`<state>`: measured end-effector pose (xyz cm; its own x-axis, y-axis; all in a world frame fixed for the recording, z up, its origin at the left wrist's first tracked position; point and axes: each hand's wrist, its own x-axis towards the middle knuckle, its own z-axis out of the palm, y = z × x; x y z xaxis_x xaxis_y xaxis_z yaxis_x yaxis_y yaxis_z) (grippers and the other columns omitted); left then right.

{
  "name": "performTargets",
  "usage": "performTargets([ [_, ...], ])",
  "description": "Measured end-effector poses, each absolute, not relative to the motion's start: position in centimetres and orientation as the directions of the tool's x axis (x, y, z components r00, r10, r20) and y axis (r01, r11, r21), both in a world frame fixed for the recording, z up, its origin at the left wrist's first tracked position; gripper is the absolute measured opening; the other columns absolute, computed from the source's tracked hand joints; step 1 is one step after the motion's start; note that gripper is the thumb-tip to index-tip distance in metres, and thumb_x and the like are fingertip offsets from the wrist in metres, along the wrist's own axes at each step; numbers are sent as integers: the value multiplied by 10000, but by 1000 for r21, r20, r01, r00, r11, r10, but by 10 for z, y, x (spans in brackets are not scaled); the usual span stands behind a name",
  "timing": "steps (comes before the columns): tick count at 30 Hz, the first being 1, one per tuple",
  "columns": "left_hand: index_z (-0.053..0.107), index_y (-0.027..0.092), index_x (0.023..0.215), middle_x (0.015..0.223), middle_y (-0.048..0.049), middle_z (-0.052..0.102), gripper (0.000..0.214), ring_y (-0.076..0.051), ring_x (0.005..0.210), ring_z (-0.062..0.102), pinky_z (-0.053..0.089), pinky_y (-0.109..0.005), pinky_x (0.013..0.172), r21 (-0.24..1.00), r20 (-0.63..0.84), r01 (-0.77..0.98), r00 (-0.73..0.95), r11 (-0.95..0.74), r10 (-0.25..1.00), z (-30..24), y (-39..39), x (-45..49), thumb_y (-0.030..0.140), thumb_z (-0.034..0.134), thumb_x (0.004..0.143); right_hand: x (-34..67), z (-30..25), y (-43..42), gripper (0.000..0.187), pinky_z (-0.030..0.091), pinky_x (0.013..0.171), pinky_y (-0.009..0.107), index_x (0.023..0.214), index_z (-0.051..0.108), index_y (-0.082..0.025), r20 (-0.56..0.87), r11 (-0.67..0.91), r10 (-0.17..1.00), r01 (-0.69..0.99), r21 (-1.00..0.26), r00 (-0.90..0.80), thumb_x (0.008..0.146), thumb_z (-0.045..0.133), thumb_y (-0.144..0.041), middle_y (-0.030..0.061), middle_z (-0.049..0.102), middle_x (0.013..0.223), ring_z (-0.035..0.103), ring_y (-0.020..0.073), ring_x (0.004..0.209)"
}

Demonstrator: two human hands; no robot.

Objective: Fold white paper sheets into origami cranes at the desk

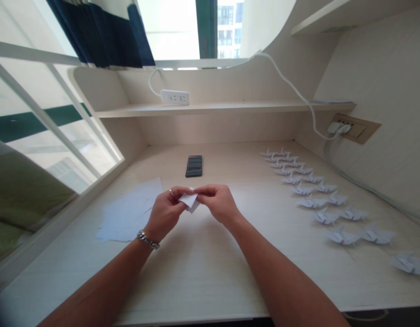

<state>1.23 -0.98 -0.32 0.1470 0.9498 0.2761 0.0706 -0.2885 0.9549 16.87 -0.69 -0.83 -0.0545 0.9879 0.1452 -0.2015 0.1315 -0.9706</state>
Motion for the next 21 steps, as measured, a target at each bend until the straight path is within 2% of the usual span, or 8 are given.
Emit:
performTargets([
  [4,704,140,872,833,-47,713,157,-146,732,638,496,-238,630,961,249,91,135,-263,959,-3,-9,12,181,675,723,170,-10,-7,236,505,753,348,785,772,-163,136,125,989,-162,-979,-55,587,801,-287,70,752,779,667,203,743],
  [9,664,113,874,761,-54,690,295,-135,656,609,484,-244,585,981,177,50,140,-185,974,-3,-7,13,385,699,767,166,-12,-5,277,492,687,320,755,748,-139,124,119,992,-183,-976,-17,571,818,-334,64,730,739,633,176,681],
  [14,651,100,886,762,-68,690,341,-146,670,624,498,-255,603,993,117,-12,176,-117,977,-2,-9,14,399,731,742,163,-13,-4,322,465,612,294,758,706,-135,109,102,993,-142,-985,-41,607,790,-407,38,678,680,590,151,630],
  [18,638,125,993,813,-63,704,389,-167,744,655,524,-280,668,985,87,-166,236,-48,968,-1,-9,13,337,780,700,165,-14,-3,366,492,643,327,751,671,-133,87,82,996,-174,-981,-22,622,775,-459,41,658,685,596,165,652],
  [21,652,124,995,830,-67,708,341,-165,759,659,534,-303,717,972,84,-235,247,-24,965,-1,-8,11,325,751,737,167,-14,-3,384,506,661,341,767,658,-140,67,65,998,-205,-977,-4,622,776,-476,41,659,695,605,169,664],
])
